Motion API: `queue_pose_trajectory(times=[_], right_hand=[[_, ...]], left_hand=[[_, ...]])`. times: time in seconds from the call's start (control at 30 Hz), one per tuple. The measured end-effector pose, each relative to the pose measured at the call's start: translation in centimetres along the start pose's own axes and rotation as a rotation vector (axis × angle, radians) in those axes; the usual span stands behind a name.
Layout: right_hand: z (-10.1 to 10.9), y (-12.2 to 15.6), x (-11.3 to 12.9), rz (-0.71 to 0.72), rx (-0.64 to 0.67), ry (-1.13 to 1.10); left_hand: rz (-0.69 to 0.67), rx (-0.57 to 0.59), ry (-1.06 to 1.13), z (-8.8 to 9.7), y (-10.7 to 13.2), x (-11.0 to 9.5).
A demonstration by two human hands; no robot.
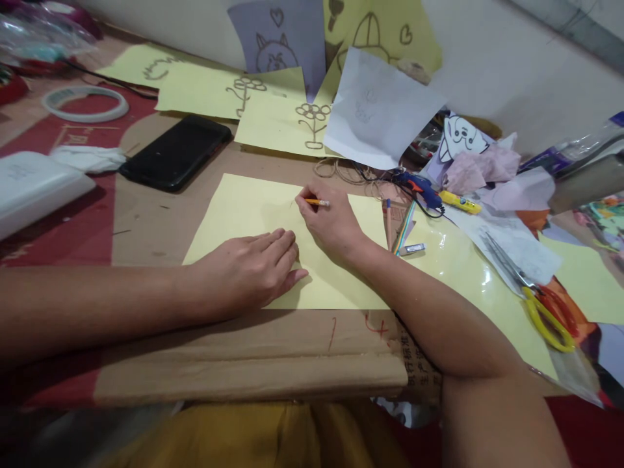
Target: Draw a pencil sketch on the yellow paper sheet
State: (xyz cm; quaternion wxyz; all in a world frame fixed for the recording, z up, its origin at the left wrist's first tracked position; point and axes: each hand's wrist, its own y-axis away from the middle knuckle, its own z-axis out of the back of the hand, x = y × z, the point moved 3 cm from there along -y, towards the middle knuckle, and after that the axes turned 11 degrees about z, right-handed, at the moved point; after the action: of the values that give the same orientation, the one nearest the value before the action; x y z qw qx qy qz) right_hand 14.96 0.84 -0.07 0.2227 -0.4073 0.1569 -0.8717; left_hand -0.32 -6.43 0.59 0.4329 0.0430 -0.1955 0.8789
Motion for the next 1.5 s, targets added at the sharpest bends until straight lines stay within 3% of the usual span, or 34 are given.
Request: queue_pose_trajectory(times=[0.57,1.03,1.5], right_hand=[[-0.02,0.05,-0.05,-0.005,0.014,0.004],[-0.11,0.13,0.02,0.019,-0.008,-0.027],[-0.12,0.21,-0.06,0.012,-0.004,-0.018]], left_hand=[[0.011,-0.028,0.003,0.01,0.01,0.05],[0.011,0.043,0.001,-0.07,-0.16,-0.01],[-0.003,0.008,-0.010,-0.06,-0.08,0.01]])
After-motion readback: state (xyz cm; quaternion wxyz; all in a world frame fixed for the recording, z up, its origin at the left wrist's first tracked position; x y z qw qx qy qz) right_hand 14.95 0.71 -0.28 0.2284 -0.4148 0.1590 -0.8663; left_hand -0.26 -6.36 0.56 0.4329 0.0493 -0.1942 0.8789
